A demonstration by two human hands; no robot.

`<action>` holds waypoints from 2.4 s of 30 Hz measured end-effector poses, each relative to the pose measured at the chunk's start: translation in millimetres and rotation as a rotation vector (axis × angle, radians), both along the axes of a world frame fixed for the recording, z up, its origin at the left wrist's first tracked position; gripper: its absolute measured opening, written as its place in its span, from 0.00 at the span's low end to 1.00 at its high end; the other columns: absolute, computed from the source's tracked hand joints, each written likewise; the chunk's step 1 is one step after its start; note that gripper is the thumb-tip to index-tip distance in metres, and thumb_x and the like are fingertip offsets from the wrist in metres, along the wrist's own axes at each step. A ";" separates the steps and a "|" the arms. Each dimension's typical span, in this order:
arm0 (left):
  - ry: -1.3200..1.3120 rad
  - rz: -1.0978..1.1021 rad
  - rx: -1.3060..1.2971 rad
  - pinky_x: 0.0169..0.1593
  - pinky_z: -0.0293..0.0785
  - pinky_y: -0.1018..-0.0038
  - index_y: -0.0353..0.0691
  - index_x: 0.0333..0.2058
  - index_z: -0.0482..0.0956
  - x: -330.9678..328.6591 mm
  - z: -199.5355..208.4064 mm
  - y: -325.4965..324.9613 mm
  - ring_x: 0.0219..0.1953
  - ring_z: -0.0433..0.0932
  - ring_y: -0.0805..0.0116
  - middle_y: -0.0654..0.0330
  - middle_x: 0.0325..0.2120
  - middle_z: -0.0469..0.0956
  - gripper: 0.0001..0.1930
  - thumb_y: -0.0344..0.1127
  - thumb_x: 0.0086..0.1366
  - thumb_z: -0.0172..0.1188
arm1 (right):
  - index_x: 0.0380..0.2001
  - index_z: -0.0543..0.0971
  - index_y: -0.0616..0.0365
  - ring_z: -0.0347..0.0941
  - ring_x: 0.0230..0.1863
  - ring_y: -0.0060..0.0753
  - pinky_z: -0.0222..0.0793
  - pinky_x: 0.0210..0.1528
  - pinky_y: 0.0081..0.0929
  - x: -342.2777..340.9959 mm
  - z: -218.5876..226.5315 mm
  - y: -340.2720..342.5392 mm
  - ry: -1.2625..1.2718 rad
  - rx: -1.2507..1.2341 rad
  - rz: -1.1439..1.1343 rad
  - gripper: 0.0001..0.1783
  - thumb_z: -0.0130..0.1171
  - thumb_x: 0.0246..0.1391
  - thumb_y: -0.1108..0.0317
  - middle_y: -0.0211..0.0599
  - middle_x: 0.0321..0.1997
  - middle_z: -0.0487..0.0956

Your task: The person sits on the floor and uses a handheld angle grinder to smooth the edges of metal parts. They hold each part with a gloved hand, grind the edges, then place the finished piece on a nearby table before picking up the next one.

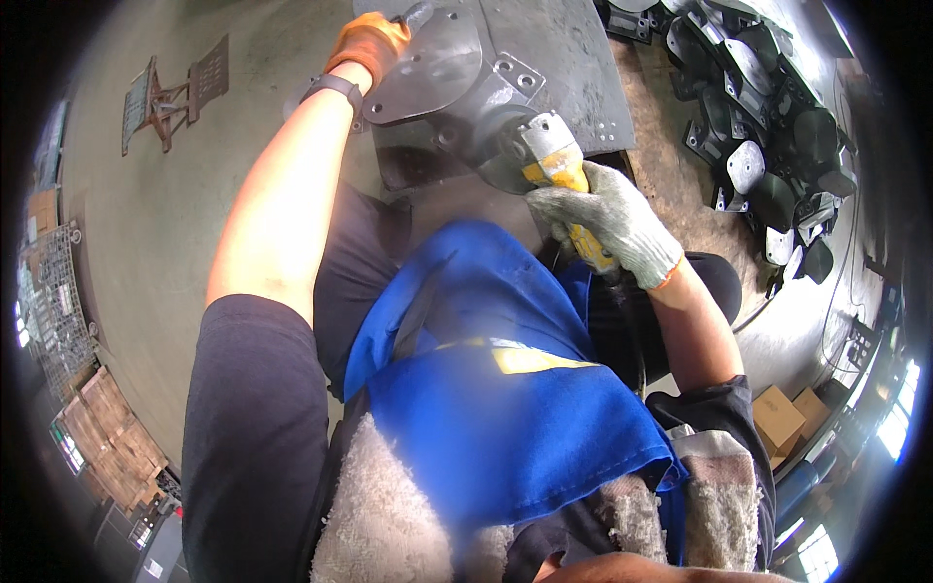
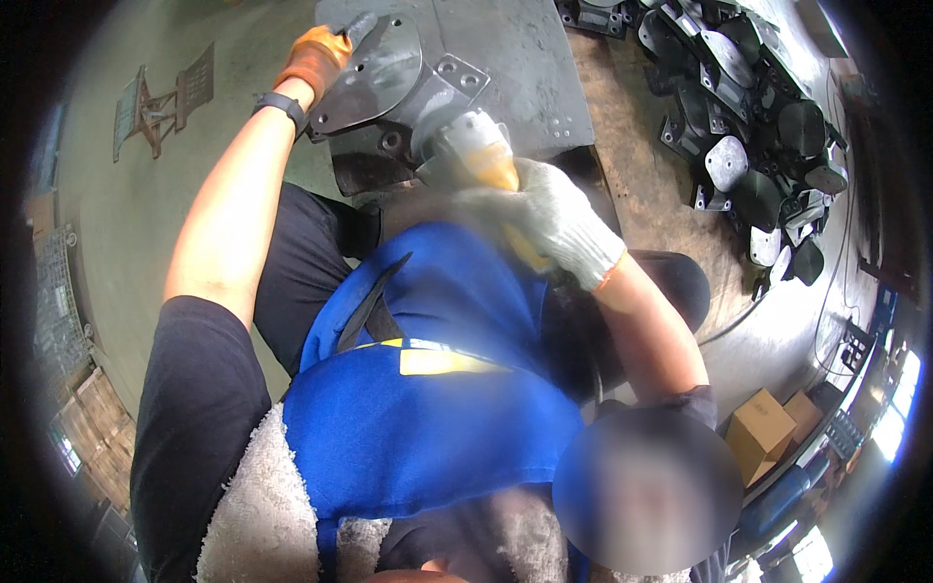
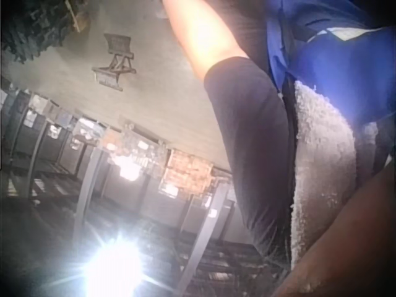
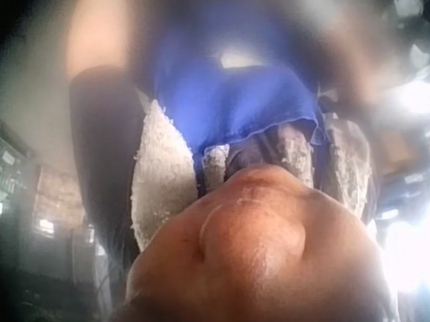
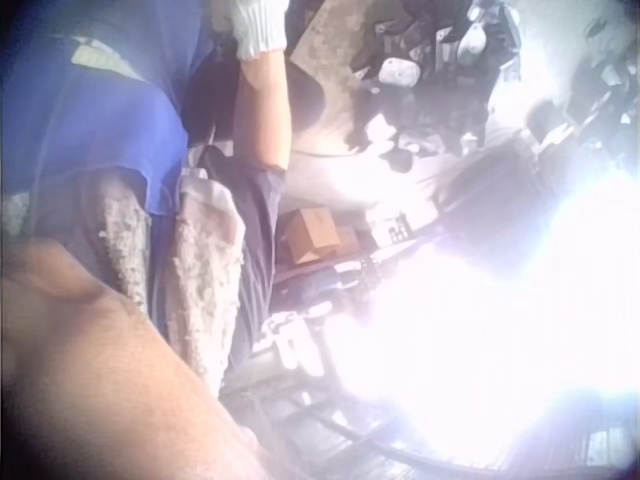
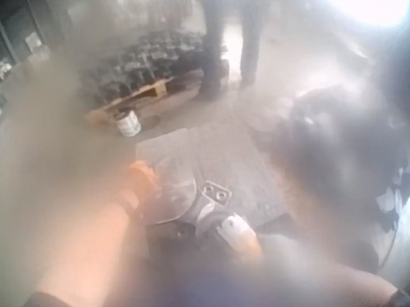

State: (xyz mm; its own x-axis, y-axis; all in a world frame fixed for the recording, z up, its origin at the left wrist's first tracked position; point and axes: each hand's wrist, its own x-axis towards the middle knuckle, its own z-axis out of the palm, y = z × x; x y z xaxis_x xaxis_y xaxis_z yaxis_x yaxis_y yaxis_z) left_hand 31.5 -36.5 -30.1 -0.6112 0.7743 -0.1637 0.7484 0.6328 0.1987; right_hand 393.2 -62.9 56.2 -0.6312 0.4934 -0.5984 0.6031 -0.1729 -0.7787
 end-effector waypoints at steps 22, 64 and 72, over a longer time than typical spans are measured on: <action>-0.032 0.027 -0.096 0.61 0.75 0.58 0.41 0.49 0.84 -0.4 -2.2 10.1 0.55 0.79 0.41 0.45 0.50 0.82 0.27 0.58 0.71 0.48 | 0.43 0.82 0.62 0.76 0.25 0.20 0.72 0.26 0.19 10.1 -14.1 17.6 0.230 -0.123 -0.339 0.17 0.68 0.62 0.58 0.31 0.30 0.81; 0.250 -0.167 -0.080 0.57 0.77 0.55 0.40 0.49 0.84 -58.5 -75.4 16.7 0.53 0.81 0.43 0.45 0.48 0.83 0.24 0.53 0.72 0.50 | 0.46 0.81 0.62 0.76 0.23 0.21 0.71 0.26 0.21 10.2 -23.9 1.8 0.065 -0.005 -0.098 0.21 0.70 0.59 0.56 0.32 0.26 0.80; 0.230 -0.143 -0.044 0.57 0.78 0.57 0.42 0.51 0.83 -67.4 -83.9 15.6 0.52 0.81 0.45 0.46 0.48 0.83 0.20 0.46 0.72 0.50 | 0.48 0.83 0.62 0.81 0.35 0.24 0.77 0.39 0.24 -4.0 -10.8 3.5 0.032 -0.044 -0.061 0.25 0.70 0.57 0.52 0.35 0.36 0.85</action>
State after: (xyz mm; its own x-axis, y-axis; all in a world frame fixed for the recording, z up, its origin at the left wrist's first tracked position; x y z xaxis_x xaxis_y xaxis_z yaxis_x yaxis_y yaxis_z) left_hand -35.9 -20.8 -114.0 -0.5208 0.8509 -0.0684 0.8533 0.5213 -0.0119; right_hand 389.2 -59.4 45.4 -0.6202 0.5050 -0.6002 0.5653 -0.2427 -0.7884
